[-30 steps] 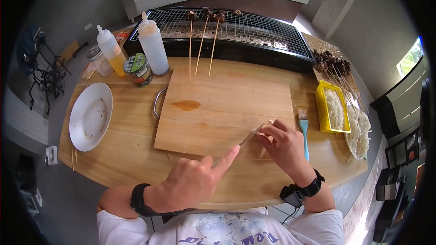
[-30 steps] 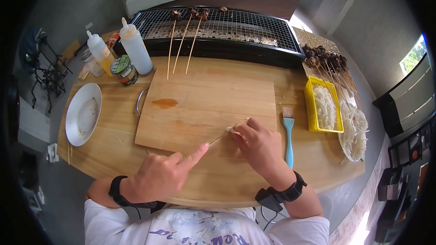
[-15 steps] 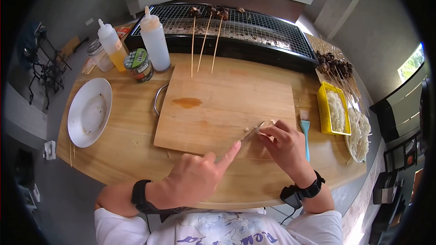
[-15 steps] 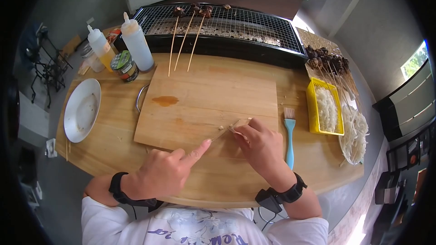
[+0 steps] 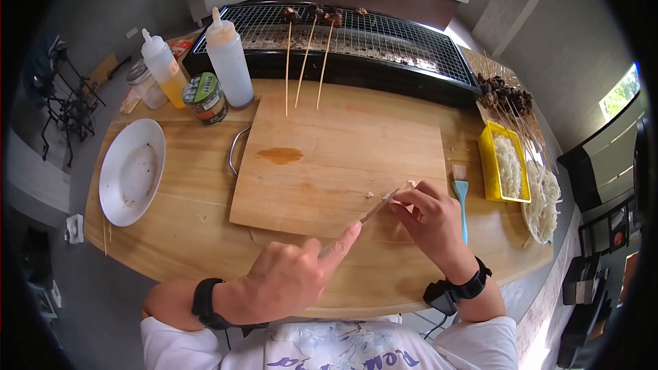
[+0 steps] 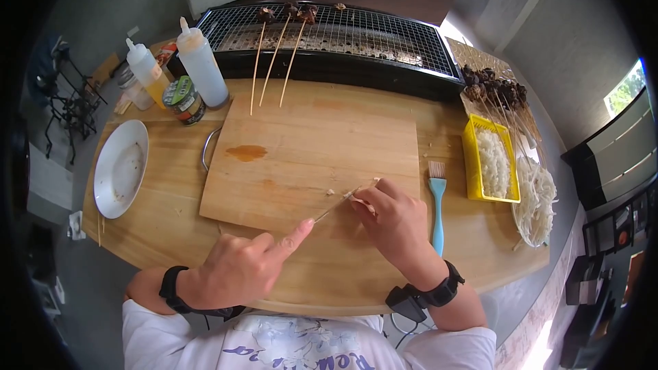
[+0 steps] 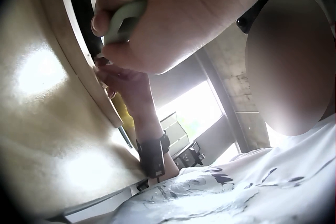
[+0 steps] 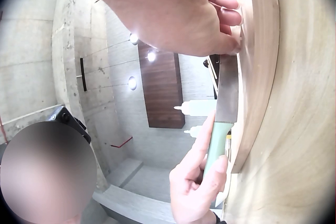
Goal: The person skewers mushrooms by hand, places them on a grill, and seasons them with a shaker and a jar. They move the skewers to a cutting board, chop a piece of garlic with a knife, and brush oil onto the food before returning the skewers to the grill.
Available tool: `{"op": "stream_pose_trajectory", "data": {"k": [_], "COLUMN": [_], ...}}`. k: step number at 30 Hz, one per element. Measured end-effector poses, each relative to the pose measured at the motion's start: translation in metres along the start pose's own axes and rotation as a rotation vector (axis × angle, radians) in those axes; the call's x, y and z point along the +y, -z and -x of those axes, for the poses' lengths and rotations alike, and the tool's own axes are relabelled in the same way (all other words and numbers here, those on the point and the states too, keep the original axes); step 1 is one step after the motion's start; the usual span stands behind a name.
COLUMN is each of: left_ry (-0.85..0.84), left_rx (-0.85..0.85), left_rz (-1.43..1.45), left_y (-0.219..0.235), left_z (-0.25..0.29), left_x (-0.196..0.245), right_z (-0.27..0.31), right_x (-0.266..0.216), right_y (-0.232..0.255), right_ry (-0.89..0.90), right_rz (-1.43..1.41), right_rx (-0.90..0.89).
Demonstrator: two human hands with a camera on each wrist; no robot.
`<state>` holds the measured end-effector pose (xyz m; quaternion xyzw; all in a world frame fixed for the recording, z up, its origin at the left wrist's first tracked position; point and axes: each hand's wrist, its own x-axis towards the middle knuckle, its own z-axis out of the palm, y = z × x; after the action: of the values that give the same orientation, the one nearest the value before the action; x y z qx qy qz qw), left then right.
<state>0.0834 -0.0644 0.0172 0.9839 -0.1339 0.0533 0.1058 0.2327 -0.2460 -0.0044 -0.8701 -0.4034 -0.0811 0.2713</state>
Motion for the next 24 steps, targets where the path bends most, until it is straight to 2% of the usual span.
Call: {"op": "stream_pose_trajectory", "data": {"k": [8,13,24], "left_ry": [0.013,0.023,0.019], "left_rx": [-0.001,0.057,0.008], "left_rz": [-0.083,-0.013,-0.029], "left_y": [-0.0055,-0.0039,-0.0027], "left_z": [-0.0041,-0.0025,-0.0002], "left_x": [0.0011,-0.0038,0.0020], "right_z": [0.0017,0.0010,0.0019], "right_x": [0.0007,-0.0008,0.0027], "right_y": [-0.0025,-0.0004,-0.0042], "right_ry": [-0.037,-0.078,-0.034], "right_rz": [-0.036,-0.047,-0.017], "right_rx": [-0.025,-0.039,-0.011]}}
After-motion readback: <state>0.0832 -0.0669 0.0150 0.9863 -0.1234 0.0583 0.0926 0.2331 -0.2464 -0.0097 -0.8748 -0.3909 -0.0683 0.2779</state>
